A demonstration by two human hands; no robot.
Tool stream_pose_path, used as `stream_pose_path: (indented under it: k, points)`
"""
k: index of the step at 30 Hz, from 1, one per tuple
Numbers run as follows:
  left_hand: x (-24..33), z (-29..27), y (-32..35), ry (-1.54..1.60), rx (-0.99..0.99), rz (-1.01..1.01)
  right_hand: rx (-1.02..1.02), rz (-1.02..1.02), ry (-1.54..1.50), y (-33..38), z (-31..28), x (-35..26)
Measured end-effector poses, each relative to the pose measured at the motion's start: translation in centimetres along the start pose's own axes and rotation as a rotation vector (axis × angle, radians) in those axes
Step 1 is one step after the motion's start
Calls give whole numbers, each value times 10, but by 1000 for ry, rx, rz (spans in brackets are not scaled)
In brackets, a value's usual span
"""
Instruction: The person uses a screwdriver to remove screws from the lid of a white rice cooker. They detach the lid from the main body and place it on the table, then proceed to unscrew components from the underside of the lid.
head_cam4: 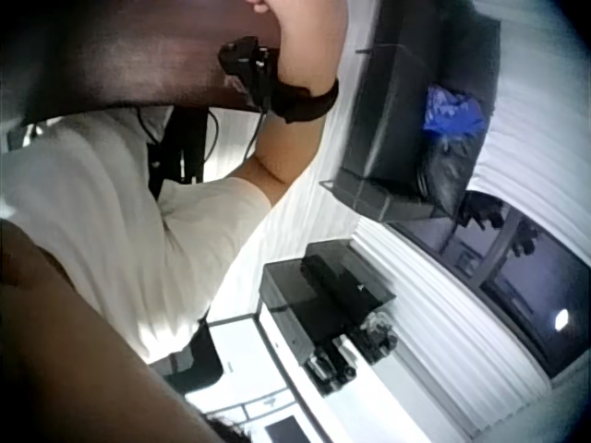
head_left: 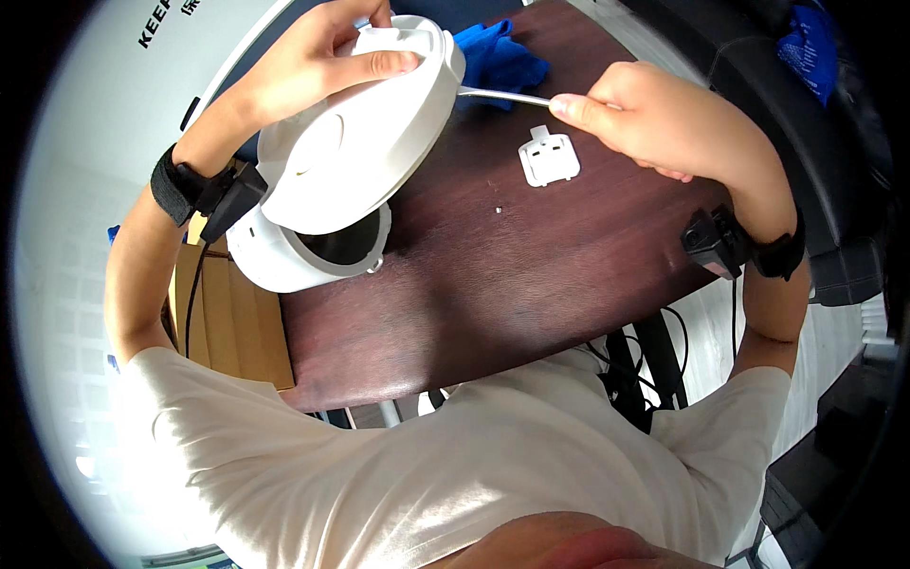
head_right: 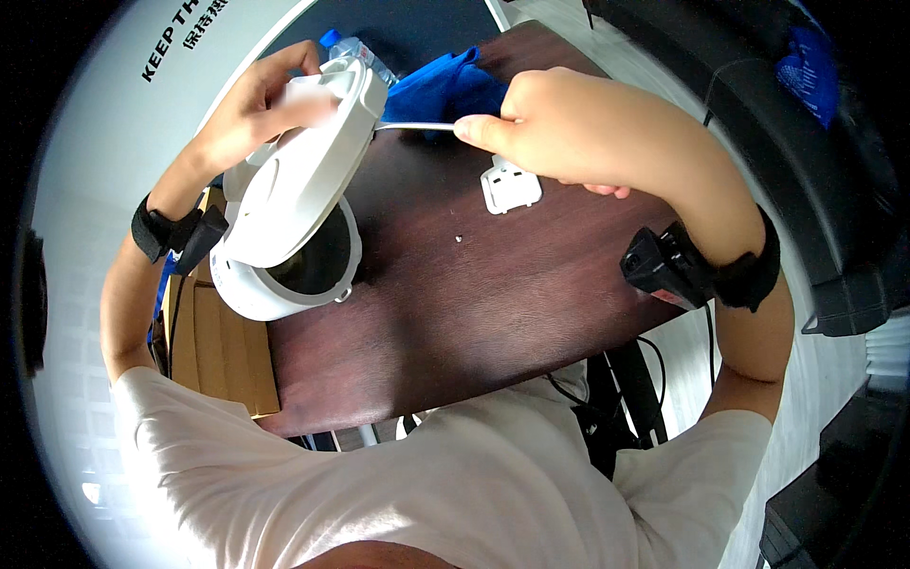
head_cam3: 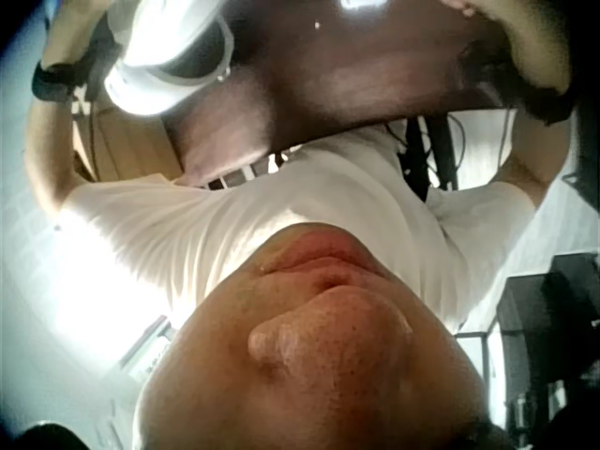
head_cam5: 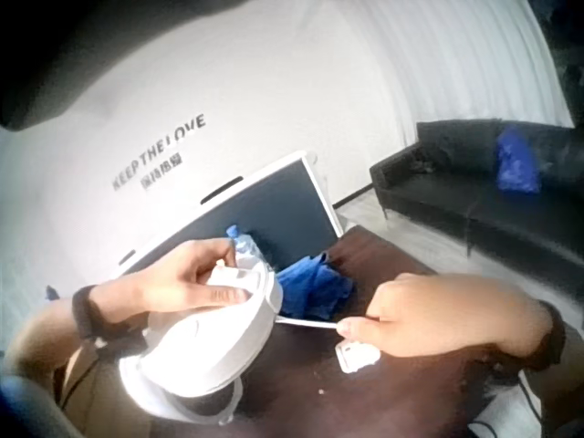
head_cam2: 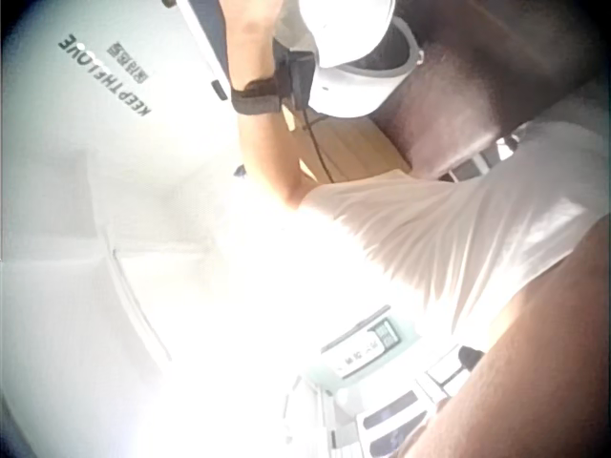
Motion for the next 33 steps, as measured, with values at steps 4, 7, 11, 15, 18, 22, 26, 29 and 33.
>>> stream_pose_path:
  k: [4,7,11,15,18,22,26,29,33]
  points:
    - [1,-7,4,-27,19,-7,55,-42,184,-1,-15,-9]
    - [1,-10,5,-26,25,-15,51,97,358,-3,-24,-18]
    - [-8,-17,10,-13,53,-31,8,78,302,-11,-20,-17]
    - [-28,-25,11,9,65,-89,-30,17,170,-31,-6,-17]
    - [-36,-26,14,56,105,-135,-78,31,155,-40,5,-20]
    - [-64,-36,27,68,116,-147,-75,23,225,-62,10,-34]
    - [-93,-66,37,115,263,-98,-49,32,315,-80,-15,-76]
    - [-87,-80,29,263,379,-169,-43,-141,54,-112,-12,-61]
    - [-103,-96,55,289,360,-216,-306,-87,-315,-118,24,-83]
Point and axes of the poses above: each hand's wrist, its own y-axis away from the middle knuckle, its own z-axis out of the palm, x = y × z, the point moved 10 cm from there along -y, towards the middle knuckle, and after that the axes turned 8 degrees about x, right-handed, at the moved point
